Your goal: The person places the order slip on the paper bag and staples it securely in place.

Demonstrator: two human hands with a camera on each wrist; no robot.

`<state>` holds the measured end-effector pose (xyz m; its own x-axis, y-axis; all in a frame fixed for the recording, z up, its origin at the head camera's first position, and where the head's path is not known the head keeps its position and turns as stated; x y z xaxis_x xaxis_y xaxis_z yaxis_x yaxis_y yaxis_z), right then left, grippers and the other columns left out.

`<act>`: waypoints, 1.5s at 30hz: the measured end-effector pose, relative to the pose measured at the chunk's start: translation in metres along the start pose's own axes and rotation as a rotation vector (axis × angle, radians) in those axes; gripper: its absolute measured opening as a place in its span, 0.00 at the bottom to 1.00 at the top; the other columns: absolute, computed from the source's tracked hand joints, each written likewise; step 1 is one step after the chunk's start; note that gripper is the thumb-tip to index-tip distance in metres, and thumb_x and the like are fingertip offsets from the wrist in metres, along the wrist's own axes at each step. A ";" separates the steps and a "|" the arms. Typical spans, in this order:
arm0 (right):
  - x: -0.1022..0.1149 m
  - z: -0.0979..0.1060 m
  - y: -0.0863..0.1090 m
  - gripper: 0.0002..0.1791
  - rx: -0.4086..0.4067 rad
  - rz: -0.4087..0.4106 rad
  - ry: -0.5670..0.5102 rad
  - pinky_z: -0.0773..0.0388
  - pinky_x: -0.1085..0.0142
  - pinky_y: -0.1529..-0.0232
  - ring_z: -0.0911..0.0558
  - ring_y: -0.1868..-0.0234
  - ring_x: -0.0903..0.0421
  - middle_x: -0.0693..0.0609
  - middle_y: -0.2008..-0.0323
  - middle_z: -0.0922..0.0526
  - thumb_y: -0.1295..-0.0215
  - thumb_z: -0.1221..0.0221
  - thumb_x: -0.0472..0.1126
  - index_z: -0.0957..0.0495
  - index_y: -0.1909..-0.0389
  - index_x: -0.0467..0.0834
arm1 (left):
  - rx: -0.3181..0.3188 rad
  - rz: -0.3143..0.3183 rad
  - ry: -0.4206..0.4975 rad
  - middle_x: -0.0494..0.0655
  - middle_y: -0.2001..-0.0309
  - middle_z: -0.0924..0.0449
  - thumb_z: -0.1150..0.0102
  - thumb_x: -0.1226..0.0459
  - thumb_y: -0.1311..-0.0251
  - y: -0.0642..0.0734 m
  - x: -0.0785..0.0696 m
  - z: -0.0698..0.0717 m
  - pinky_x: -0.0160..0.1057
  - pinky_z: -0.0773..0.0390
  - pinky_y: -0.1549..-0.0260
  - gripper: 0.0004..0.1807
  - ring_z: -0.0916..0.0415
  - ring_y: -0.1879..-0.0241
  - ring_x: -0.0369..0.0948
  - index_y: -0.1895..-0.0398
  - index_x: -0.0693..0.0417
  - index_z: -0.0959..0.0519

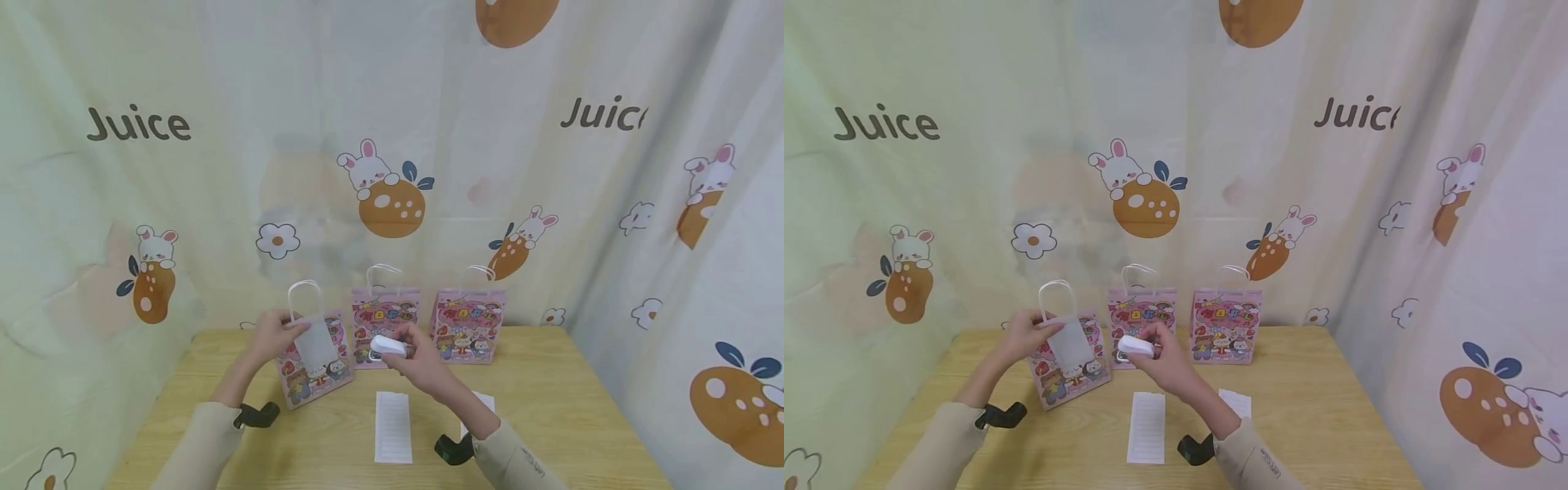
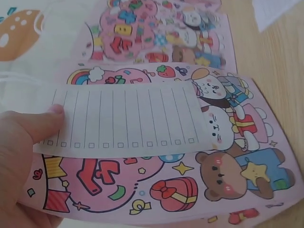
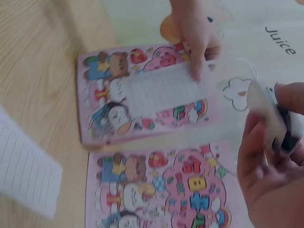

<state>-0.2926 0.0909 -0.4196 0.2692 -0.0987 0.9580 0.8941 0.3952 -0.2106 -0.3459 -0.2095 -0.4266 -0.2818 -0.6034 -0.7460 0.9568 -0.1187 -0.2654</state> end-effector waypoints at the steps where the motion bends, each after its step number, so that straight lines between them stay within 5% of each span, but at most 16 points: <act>1: -0.001 0.003 0.001 0.17 -0.014 0.008 0.022 0.20 0.64 0.65 0.19 0.60 0.50 0.39 0.52 0.24 0.37 0.37 0.34 0.33 0.52 0.37 | 0.005 -0.004 -0.003 0.49 0.77 0.20 0.35 0.61 0.38 -0.003 0.001 0.003 0.36 0.27 0.85 0.11 0.28 0.82 0.41 0.68 0.62 0.17; 8: -0.009 0.025 0.011 0.16 -0.099 0.093 0.291 0.22 0.62 0.60 0.22 0.59 0.53 0.49 0.58 0.18 0.42 0.33 0.35 0.21 0.52 0.41 | 0.014 0.015 -0.055 0.51 0.73 0.18 0.36 0.60 0.37 -0.017 0.014 0.028 0.38 0.26 0.80 0.12 0.27 0.78 0.43 0.65 0.62 0.17; 14: -0.027 0.055 0.033 0.14 -0.172 0.075 0.405 0.24 0.62 0.61 0.22 0.62 0.56 0.53 0.60 0.17 0.44 0.31 0.35 0.19 0.56 0.43 | 0.003 0.047 -0.058 0.53 0.71 0.18 0.36 0.59 0.38 -0.013 0.025 0.038 0.40 0.26 0.79 0.13 0.27 0.77 0.44 0.65 0.63 0.17; 19: -0.051 0.089 0.060 0.14 -0.240 0.019 0.490 0.24 0.65 0.61 0.21 0.63 0.57 0.53 0.63 0.17 0.45 0.31 0.33 0.19 0.57 0.42 | -0.008 0.065 -0.011 0.61 0.57 0.18 0.34 0.57 0.39 0.003 0.036 0.036 0.45 0.18 0.66 0.19 0.18 0.62 0.52 0.54 0.64 0.19; 22: -0.062 0.112 0.074 0.16 -0.295 0.001 0.527 0.23 0.67 0.62 0.20 0.63 0.56 0.52 0.63 0.16 0.45 0.31 0.32 0.20 0.55 0.40 | -0.116 0.019 -0.015 0.64 0.46 0.23 0.33 0.58 0.40 0.013 0.037 0.041 0.55 0.22 0.53 0.22 0.24 0.48 0.58 0.48 0.64 0.21; 26: -0.070 0.141 0.087 0.17 -0.357 -0.035 0.558 0.23 0.68 0.63 0.20 0.62 0.53 0.48 0.62 0.16 0.43 0.31 0.33 0.21 0.53 0.37 | -0.336 -0.114 -0.042 0.63 0.47 0.23 0.31 0.65 0.42 0.029 0.025 0.056 0.63 0.32 0.45 0.19 0.31 0.43 0.61 0.50 0.64 0.21; 29: -0.074 0.162 0.092 0.17 -0.379 -0.056 0.598 0.23 0.68 0.63 0.21 0.60 0.52 0.45 0.61 0.17 0.41 0.32 0.36 0.22 0.52 0.36 | -0.464 -0.179 -0.025 0.59 0.50 0.20 0.31 0.69 0.44 0.042 0.014 0.064 0.62 0.33 0.44 0.14 0.28 0.44 0.58 0.54 0.63 0.18; 31: -0.077 0.175 0.091 0.16 -0.397 -0.064 0.630 0.23 0.69 0.64 0.21 0.60 0.51 0.43 0.60 0.17 0.40 0.33 0.37 0.23 0.53 0.36 | -0.507 -0.197 0.002 0.55 0.53 0.18 0.31 0.70 0.44 0.050 0.010 0.067 0.52 0.31 0.44 0.11 0.26 0.47 0.51 0.57 0.62 0.17; 36: -0.084 0.196 0.091 0.19 -0.425 -0.122 0.659 0.24 0.69 0.63 0.21 0.57 0.48 0.39 0.57 0.18 0.38 0.34 0.39 0.24 0.51 0.34 | -0.492 -0.213 0.008 0.49 0.61 0.15 0.33 0.71 0.43 0.072 0.014 0.061 0.31 0.29 0.58 0.04 0.24 0.58 0.33 0.64 0.61 0.15; 45: -0.109 0.215 0.101 0.20 -0.468 -0.187 0.675 0.26 0.71 0.63 0.22 0.55 0.46 0.37 0.56 0.18 0.37 0.35 0.41 0.25 0.49 0.34 | -0.354 -0.146 -0.014 0.42 0.65 0.14 0.32 0.69 0.43 0.106 0.041 0.012 0.34 0.22 0.66 0.03 0.20 0.65 0.35 0.66 0.57 0.14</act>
Point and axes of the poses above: each hand's wrist, its own y-axis away from the middle knuckle, its own z-axis out of the back of the hand, x = y × z, the point moved 4 cm from there along -y, towards the middle knuckle
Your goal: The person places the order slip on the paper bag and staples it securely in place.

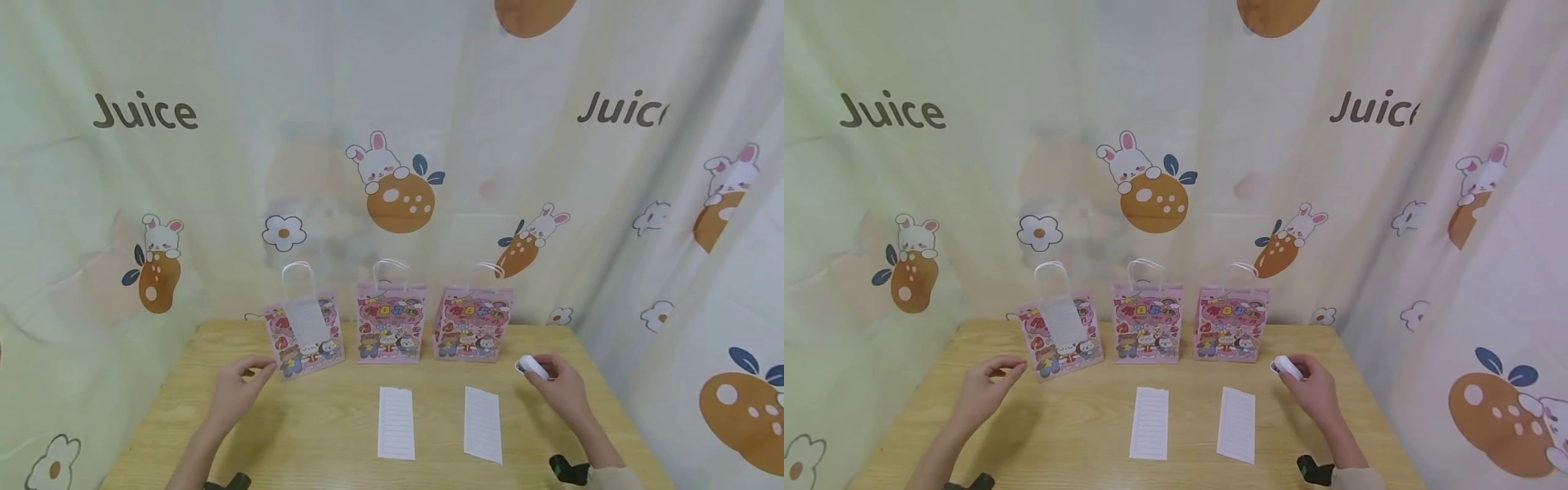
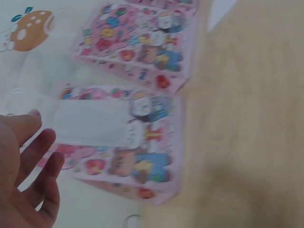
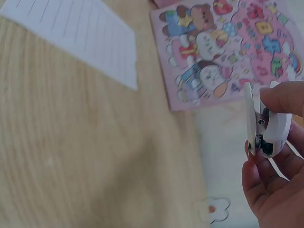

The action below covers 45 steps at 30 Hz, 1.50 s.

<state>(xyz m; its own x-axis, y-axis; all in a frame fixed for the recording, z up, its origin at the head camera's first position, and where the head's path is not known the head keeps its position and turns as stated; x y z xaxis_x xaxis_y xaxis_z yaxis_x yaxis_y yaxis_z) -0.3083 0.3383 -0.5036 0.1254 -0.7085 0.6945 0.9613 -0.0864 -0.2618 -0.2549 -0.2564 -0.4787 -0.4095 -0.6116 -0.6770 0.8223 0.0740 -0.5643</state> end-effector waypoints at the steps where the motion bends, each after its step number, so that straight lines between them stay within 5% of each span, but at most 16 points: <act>1: -0.005 -0.001 0.000 0.20 0.000 -0.004 0.001 0.26 0.70 0.62 0.22 0.55 0.46 0.38 0.56 0.18 0.37 0.35 0.42 0.25 0.49 0.34 | 0.020 0.012 0.002 0.41 0.65 0.14 0.32 0.68 0.42 0.005 0.002 -0.005 0.34 0.22 0.66 0.03 0.20 0.65 0.35 0.66 0.56 0.14; 11: -0.033 -0.005 -0.003 0.20 0.023 -0.035 0.021 0.25 0.62 0.63 0.21 0.58 0.44 0.36 0.58 0.18 0.38 0.35 0.39 0.25 0.51 0.30 | 0.155 0.121 0.103 0.37 0.68 0.16 0.32 0.66 0.42 0.036 0.012 -0.048 0.36 0.21 0.65 0.03 0.20 0.67 0.34 0.66 0.51 0.15; 15: -0.045 -0.007 0.001 0.21 0.049 -0.091 0.042 0.25 0.62 0.65 0.21 0.59 0.43 0.35 0.59 0.19 0.38 0.35 0.39 0.26 0.51 0.29 | 0.277 0.173 0.127 0.36 0.66 0.16 0.34 0.65 0.40 0.048 0.012 -0.071 0.35 0.22 0.63 0.04 0.21 0.64 0.34 0.63 0.54 0.15; 18: -0.053 -0.008 0.001 0.21 0.058 -0.127 0.057 0.25 0.60 0.63 0.21 0.58 0.43 0.35 0.58 0.19 0.38 0.36 0.40 0.26 0.50 0.29 | 0.366 0.180 0.149 0.41 0.64 0.15 0.36 0.63 0.38 0.051 0.009 -0.087 0.35 0.22 0.62 0.07 0.22 0.62 0.36 0.60 0.56 0.16; 27: -0.065 -0.017 0.005 0.21 0.060 -0.140 0.054 0.24 0.57 0.61 0.20 0.61 0.46 0.39 0.61 0.18 0.42 0.35 0.38 0.25 0.52 0.29 | 0.493 0.193 0.204 0.44 0.61 0.15 0.40 0.60 0.34 0.064 0.001 -0.119 0.33 0.22 0.63 0.10 0.22 0.62 0.35 0.58 0.56 0.16; 40: -0.059 -0.024 -0.018 0.20 0.057 -0.123 0.048 0.26 0.51 0.59 0.22 0.61 0.45 0.39 0.63 0.19 0.42 0.35 0.38 0.25 0.53 0.30 | 0.545 0.169 0.218 0.45 0.59 0.17 0.40 0.62 0.35 0.044 -0.017 -0.152 0.34 0.21 0.61 0.10 0.21 0.62 0.38 0.55 0.58 0.18; 45: -0.064 -0.025 -0.010 0.20 0.073 -0.140 0.068 0.25 0.55 0.61 0.21 0.61 0.46 0.40 0.64 0.19 0.44 0.34 0.37 0.25 0.54 0.29 | 0.566 0.150 0.179 0.40 0.61 0.17 0.39 0.63 0.36 0.045 -0.020 -0.163 0.36 0.22 0.60 0.09 0.22 0.61 0.37 0.57 0.57 0.17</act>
Point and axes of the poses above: each hand's wrist, its own y-axis away from the middle knuckle, its own z-axis out of the back of the hand, x = y × z, the point moved 4 cm from there along -y, towards the middle knuckle
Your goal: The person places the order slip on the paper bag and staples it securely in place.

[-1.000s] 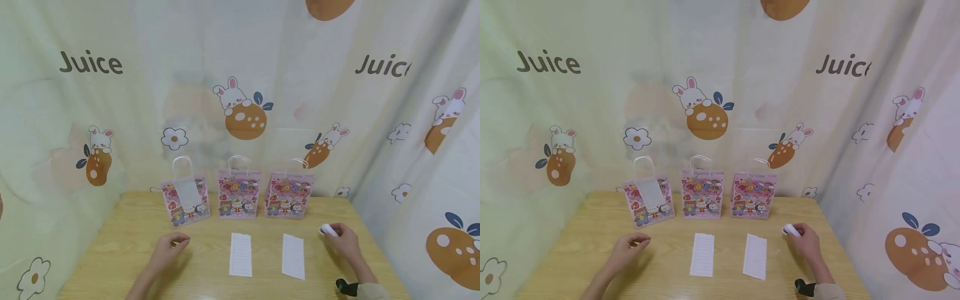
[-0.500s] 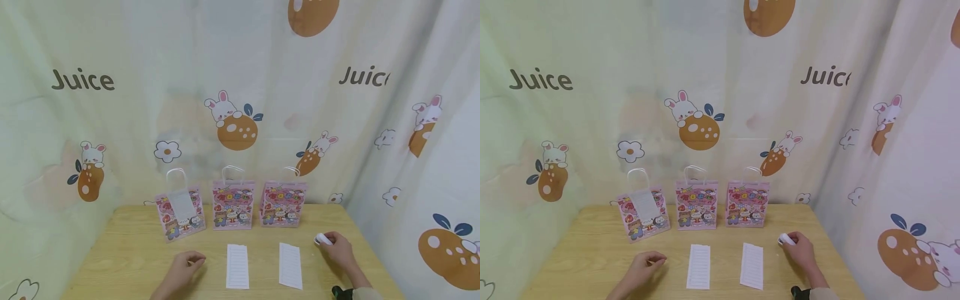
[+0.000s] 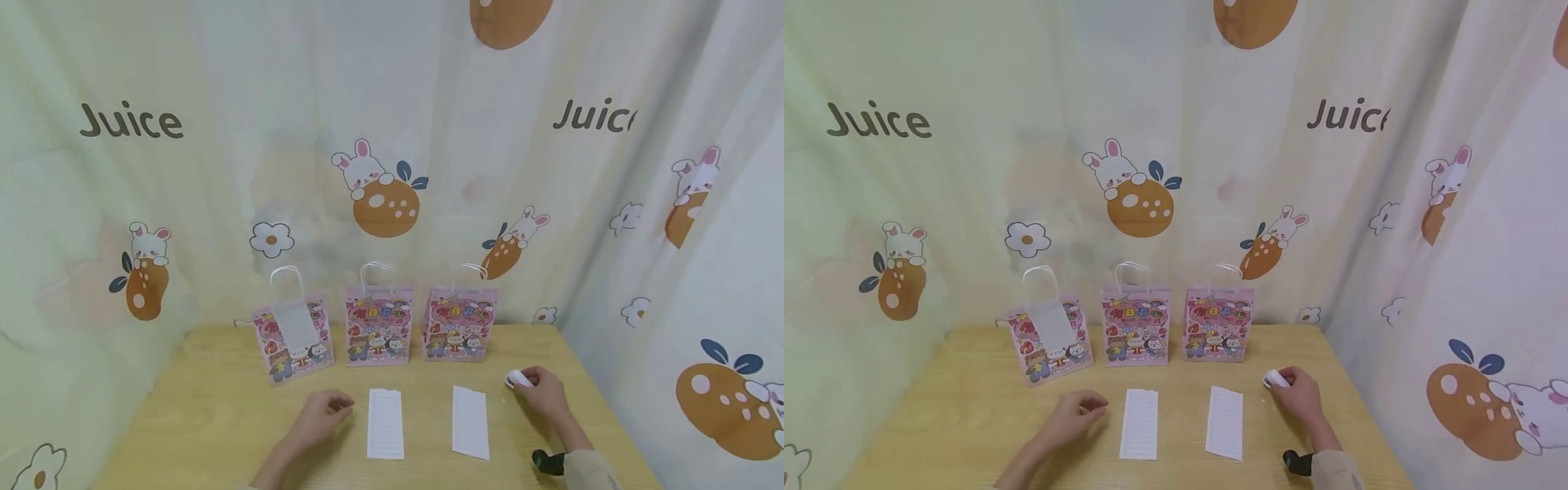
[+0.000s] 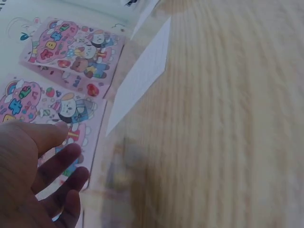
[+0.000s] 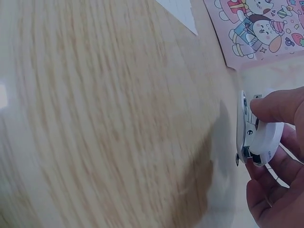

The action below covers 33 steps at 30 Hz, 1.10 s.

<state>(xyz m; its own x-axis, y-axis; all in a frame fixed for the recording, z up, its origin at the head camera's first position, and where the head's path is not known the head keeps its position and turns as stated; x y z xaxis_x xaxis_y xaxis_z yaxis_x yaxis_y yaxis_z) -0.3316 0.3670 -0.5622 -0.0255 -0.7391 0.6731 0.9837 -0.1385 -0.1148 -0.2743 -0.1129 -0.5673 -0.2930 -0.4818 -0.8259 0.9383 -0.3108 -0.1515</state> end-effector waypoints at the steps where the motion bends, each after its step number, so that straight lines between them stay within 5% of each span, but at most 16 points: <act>1: -0.001 -0.001 0.002 0.20 0.002 -0.001 0.003 0.25 0.55 0.61 0.21 0.61 0.46 0.40 0.64 0.19 0.44 0.34 0.37 0.25 0.54 0.29 | 0.003 0.001 -0.010 0.38 0.61 0.18 0.39 0.63 0.36 -0.002 -0.001 -0.002 0.36 0.22 0.60 0.09 0.22 0.61 0.37 0.56 0.56 0.17; 7: -0.009 -0.005 0.002 0.21 0.016 -0.003 0.000 0.25 0.49 0.58 0.21 0.60 0.44 0.39 0.63 0.19 0.43 0.34 0.38 0.26 0.54 0.29 | -0.024 -0.011 -0.035 0.38 0.63 0.17 0.38 0.65 0.38 -0.015 -0.006 -0.014 0.37 0.21 0.61 0.08 0.22 0.63 0.37 0.58 0.57 0.17; 13: -0.011 -0.009 0.012 0.20 0.024 -0.014 0.008 0.25 0.54 0.61 0.21 0.63 0.46 0.41 0.66 0.18 0.45 0.33 0.37 0.25 0.56 0.29 | -0.025 -0.010 -0.052 0.37 0.65 0.17 0.36 0.65 0.39 -0.021 -0.003 -0.026 0.34 0.22 0.66 0.06 0.24 0.66 0.34 0.61 0.56 0.15; 22: -0.006 -0.004 0.009 0.20 -0.010 -0.010 -0.025 0.26 0.57 0.62 0.21 0.63 0.46 0.41 0.66 0.18 0.44 0.33 0.36 0.25 0.55 0.29 | -0.051 -0.023 -0.034 0.38 0.69 0.18 0.34 0.65 0.42 -0.052 0.002 -0.033 0.36 0.22 0.70 0.06 0.23 0.70 0.35 0.62 0.55 0.15; 28: -0.008 -0.009 0.011 0.20 0.001 0.003 -0.023 0.25 0.56 0.61 0.21 0.62 0.47 0.40 0.64 0.19 0.45 0.33 0.36 0.25 0.54 0.29 | -0.081 0.007 -0.102 0.39 0.67 0.19 0.27 0.59 0.49 -0.052 0.008 -0.041 0.38 0.22 0.67 0.13 0.24 0.68 0.36 0.61 0.54 0.15; 33: -0.008 -0.012 0.011 0.27 0.015 -0.006 -0.028 0.26 0.47 0.52 0.23 0.52 0.38 0.31 0.52 0.23 0.43 0.34 0.39 0.30 0.47 0.28 | -0.101 0.013 -0.172 0.41 0.62 0.18 0.25 0.53 0.55 -0.053 0.007 -0.042 0.39 0.23 0.64 0.21 0.24 0.65 0.37 0.59 0.52 0.15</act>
Point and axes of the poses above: each hand's wrist, its own y-axis away from the middle knuckle, its own z-axis out of the back of the hand, x = y × z, the point moved 4 cm from there along -y, towards the middle knuckle
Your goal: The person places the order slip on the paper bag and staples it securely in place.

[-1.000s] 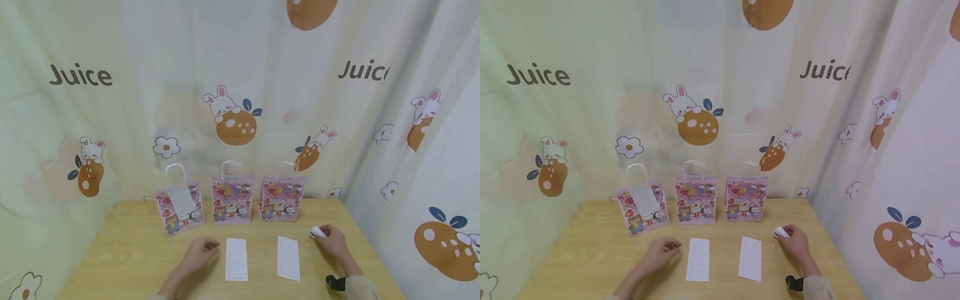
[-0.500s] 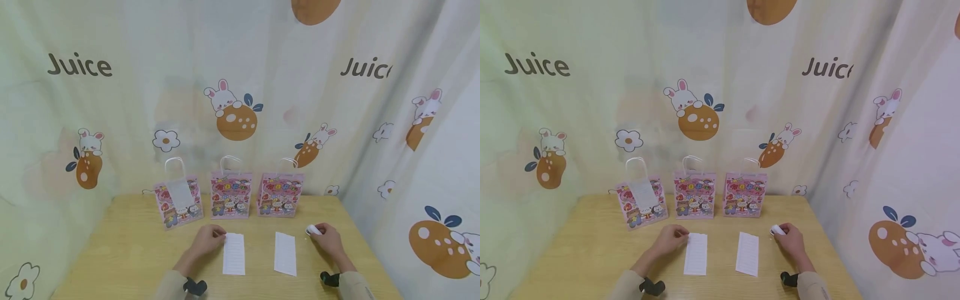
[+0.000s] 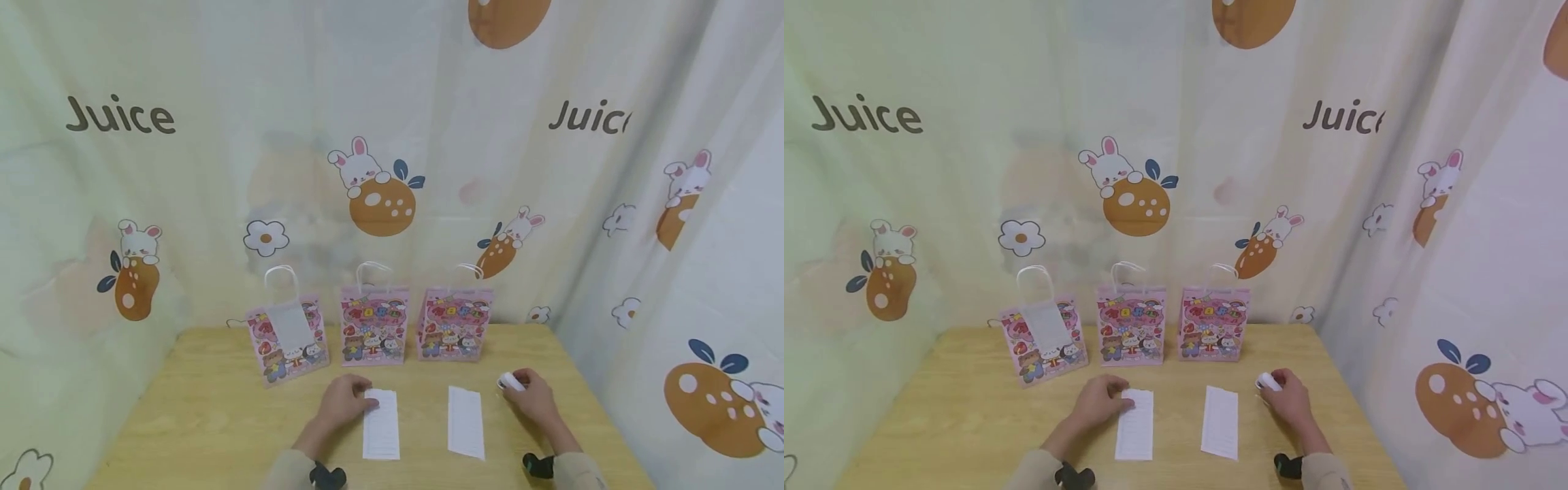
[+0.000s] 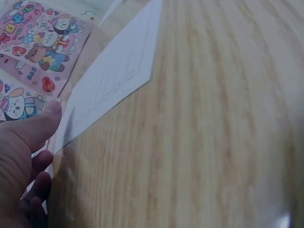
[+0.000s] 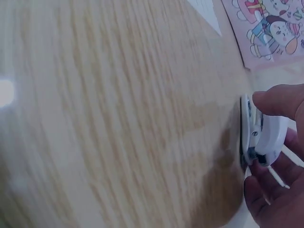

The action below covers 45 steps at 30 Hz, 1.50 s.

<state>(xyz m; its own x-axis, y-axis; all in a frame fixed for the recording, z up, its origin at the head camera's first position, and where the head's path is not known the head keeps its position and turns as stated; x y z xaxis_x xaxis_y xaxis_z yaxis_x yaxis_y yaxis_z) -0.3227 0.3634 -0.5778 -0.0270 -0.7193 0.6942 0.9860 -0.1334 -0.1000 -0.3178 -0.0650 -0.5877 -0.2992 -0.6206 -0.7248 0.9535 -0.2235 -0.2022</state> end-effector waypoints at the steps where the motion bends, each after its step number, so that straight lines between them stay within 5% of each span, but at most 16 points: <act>1: 0.002 0.001 0.000 0.29 -0.002 0.005 -0.001 0.27 0.45 0.50 0.25 0.50 0.36 0.29 0.49 0.25 0.42 0.34 0.40 0.31 0.46 0.28 | -0.003 -0.005 -0.007 0.41 0.62 0.18 0.24 0.53 0.56 -0.001 -0.001 0.000 0.39 0.23 0.64 0.21 0.25 0.65 0.37 0.59 0.53 0.15; 10: 0.055 0.016 0.015 0.24 -0.166 0.129 -0.046 0.32 0.41 0.46 0.31 0.44 0.32 0.29 0.45 0.31 0.38 0.37 0.37 0.30 0.45 0.30 | 0.034 -0.043 -0.059 0.34 0.70 0.24 0.25 0.53 0.54 -0.005 0.002 -0.003 0.35 0.27 0.69 0.17 0.30 0.70 0.33 0.63 0.51 0.13; 18: 0.105 0.005 0.021 0.17 -0.135 0.173 -0.151 0.22 0.53 0.54 0.23 0.48 0.40 0.37 0.49 0.22 0.35 0.38 0.35 0.25 0.48 0.33 | 0.027 -0.035 -0.058 0.36 0.68 0.24 0.25 0.55 0.53 0.001 0.002 -0.005 0.35 0.27 0.70 0.19 0.30 0.70 0.34 0.59 0.54 0.15; 24: 0.141 -0.010 0.025 0.10 -0.070 0.209 -0.234 0.22 0.67 0.61 0.20 0.55 0.48 0.45 0.58 0.17 0.36 0.37 0.35 0.21 0.55 0.37 | 0.038 -0.023 -0.078 0.38 0.68 0.25 0.27 0.56 0.52 0.002 0.001 -0.006 0.35 0.27 0.70 0.18 0.31 0.70 0.34 0.58 0.55 0.15; 31: 0.174 -0.033 0.029 0.07 0.027 0.229 -0.346 0.22 0.66 0.61 0.19 0.60 0.54 0.49 0.63 0.16 0.37 0.37 0.33 0.19 0.58 0.38 | 0.045 -0.054 -0.116 0.36 0.70 0.30 0.27 0.55 0.51 -0.001 0.003 -0.004 0.35 0.29 0.71 0.15 0.33 0.71 0.35 0.62 0.52 0.16; 39: 0.226 -0.027 0.059 0.05 0.150 0.239 -0.465 0.23 0.69 0.63 0.20 0.65 0.55 0.42 0.65 0.17 0.36 0.40 0.29 0.20 0.61 0.32 | 0.083 -0.036 -0.006 0.38 0.72 0.26 0.26 0.61 0.52 -0.003 0.001 0.003 0.35 0.29 0.71 0.13 0.32 0.71 0.37 0.65 0.50 0.21; 45: 0.225 -0.041 0.072 0.05 0.207 0.174 -0.506 0.24 0.71 0.67 0.20 0.65 0.53 0.42 0.66 0.17 0.35 0.40 0.29 0.21 0.61 0.31 | 0.060 -0.040 0.026 0.40 0.73 0.28 0.25 0.64 0.54 0.000 0.005 0.003 0.35 0.29 0.73 0.18 0.33 0.72 0.37 0.61 0.51 0.23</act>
<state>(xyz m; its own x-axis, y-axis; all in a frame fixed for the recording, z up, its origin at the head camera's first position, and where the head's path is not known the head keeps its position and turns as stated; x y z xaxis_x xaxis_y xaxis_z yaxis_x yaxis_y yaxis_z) -0.2650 0.1639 -0.4581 0.1706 -0.2958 0.9399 0.9819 0.1309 -0.1370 -0.3196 -0.0703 -0.5889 -0.3353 -0.5903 -0.7342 0.9367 -0.2927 -0.1924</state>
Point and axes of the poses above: each hand's wrist, its own y-axis away from the middle knuckle, its own z-axis out of the back of the hand, x = y × z, the point moved 4 cm from there along -y, towards the middle knuckle
